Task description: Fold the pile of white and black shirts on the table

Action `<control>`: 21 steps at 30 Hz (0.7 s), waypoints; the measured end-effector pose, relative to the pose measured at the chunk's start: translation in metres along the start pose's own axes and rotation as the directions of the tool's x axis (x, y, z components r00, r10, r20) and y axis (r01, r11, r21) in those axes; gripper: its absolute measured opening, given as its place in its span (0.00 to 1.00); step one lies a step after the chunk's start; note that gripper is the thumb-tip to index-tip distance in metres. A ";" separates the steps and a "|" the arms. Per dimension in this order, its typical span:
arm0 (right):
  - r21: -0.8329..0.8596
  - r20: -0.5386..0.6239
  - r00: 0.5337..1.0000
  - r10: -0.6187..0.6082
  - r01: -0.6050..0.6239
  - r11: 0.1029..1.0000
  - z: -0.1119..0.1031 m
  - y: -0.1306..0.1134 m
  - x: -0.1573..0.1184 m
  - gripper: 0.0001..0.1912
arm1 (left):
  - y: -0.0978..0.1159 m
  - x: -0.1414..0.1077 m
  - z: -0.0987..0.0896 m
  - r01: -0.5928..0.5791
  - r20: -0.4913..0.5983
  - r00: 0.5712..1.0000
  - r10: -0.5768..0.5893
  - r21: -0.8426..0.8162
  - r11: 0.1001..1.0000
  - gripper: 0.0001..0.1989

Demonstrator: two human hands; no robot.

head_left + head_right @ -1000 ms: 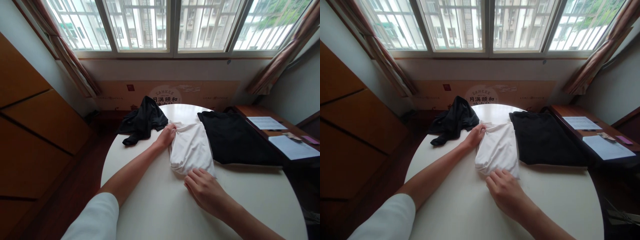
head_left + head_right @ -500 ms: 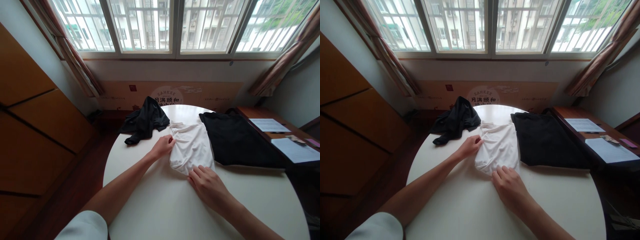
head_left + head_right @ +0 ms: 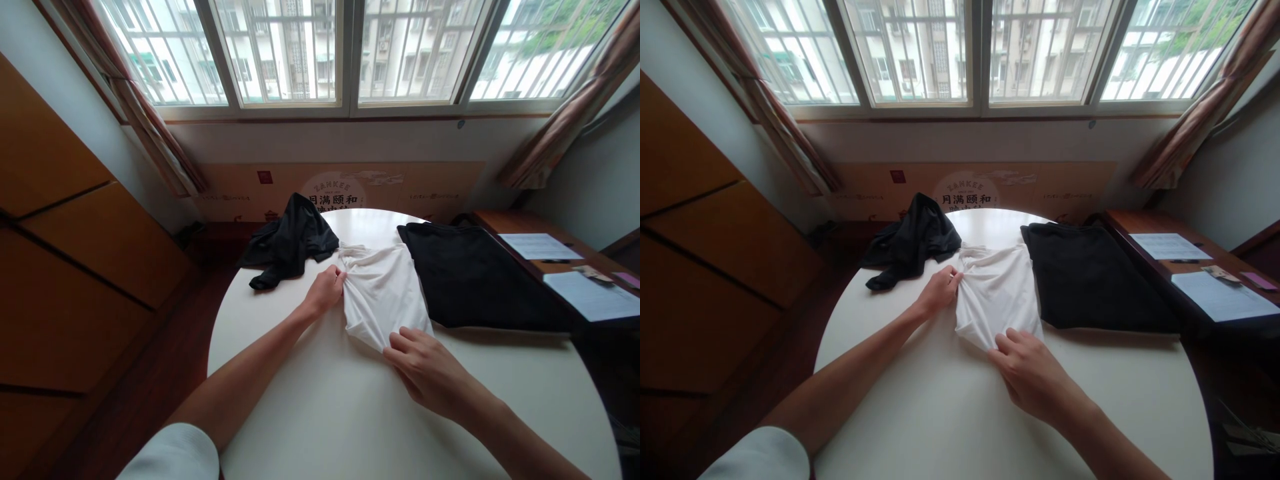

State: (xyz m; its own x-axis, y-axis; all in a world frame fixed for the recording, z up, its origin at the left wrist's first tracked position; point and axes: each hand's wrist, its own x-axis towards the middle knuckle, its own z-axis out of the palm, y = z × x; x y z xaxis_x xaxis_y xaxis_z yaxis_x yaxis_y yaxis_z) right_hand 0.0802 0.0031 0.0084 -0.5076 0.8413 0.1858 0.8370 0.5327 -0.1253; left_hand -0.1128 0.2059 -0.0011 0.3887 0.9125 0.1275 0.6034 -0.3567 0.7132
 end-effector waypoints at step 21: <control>0.049 0.076 0.991 0.111 -0.115 0.992 -0.002 0.000 0.000 0.10 | 0.014 -0.028 -0.018 -0.124 0.242 0.963 0.121 -0.004 0.992 0.28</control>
State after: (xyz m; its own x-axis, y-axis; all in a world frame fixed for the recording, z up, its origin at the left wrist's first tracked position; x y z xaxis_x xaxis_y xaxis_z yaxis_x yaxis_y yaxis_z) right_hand 0.0801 0.0031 0.0101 -0.4260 0.8996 0.0958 0.8785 0.4367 -0.1938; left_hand -0.1280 0.1787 0.0177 0.6158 0.7868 0.0424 0.5481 -0.4664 0.6944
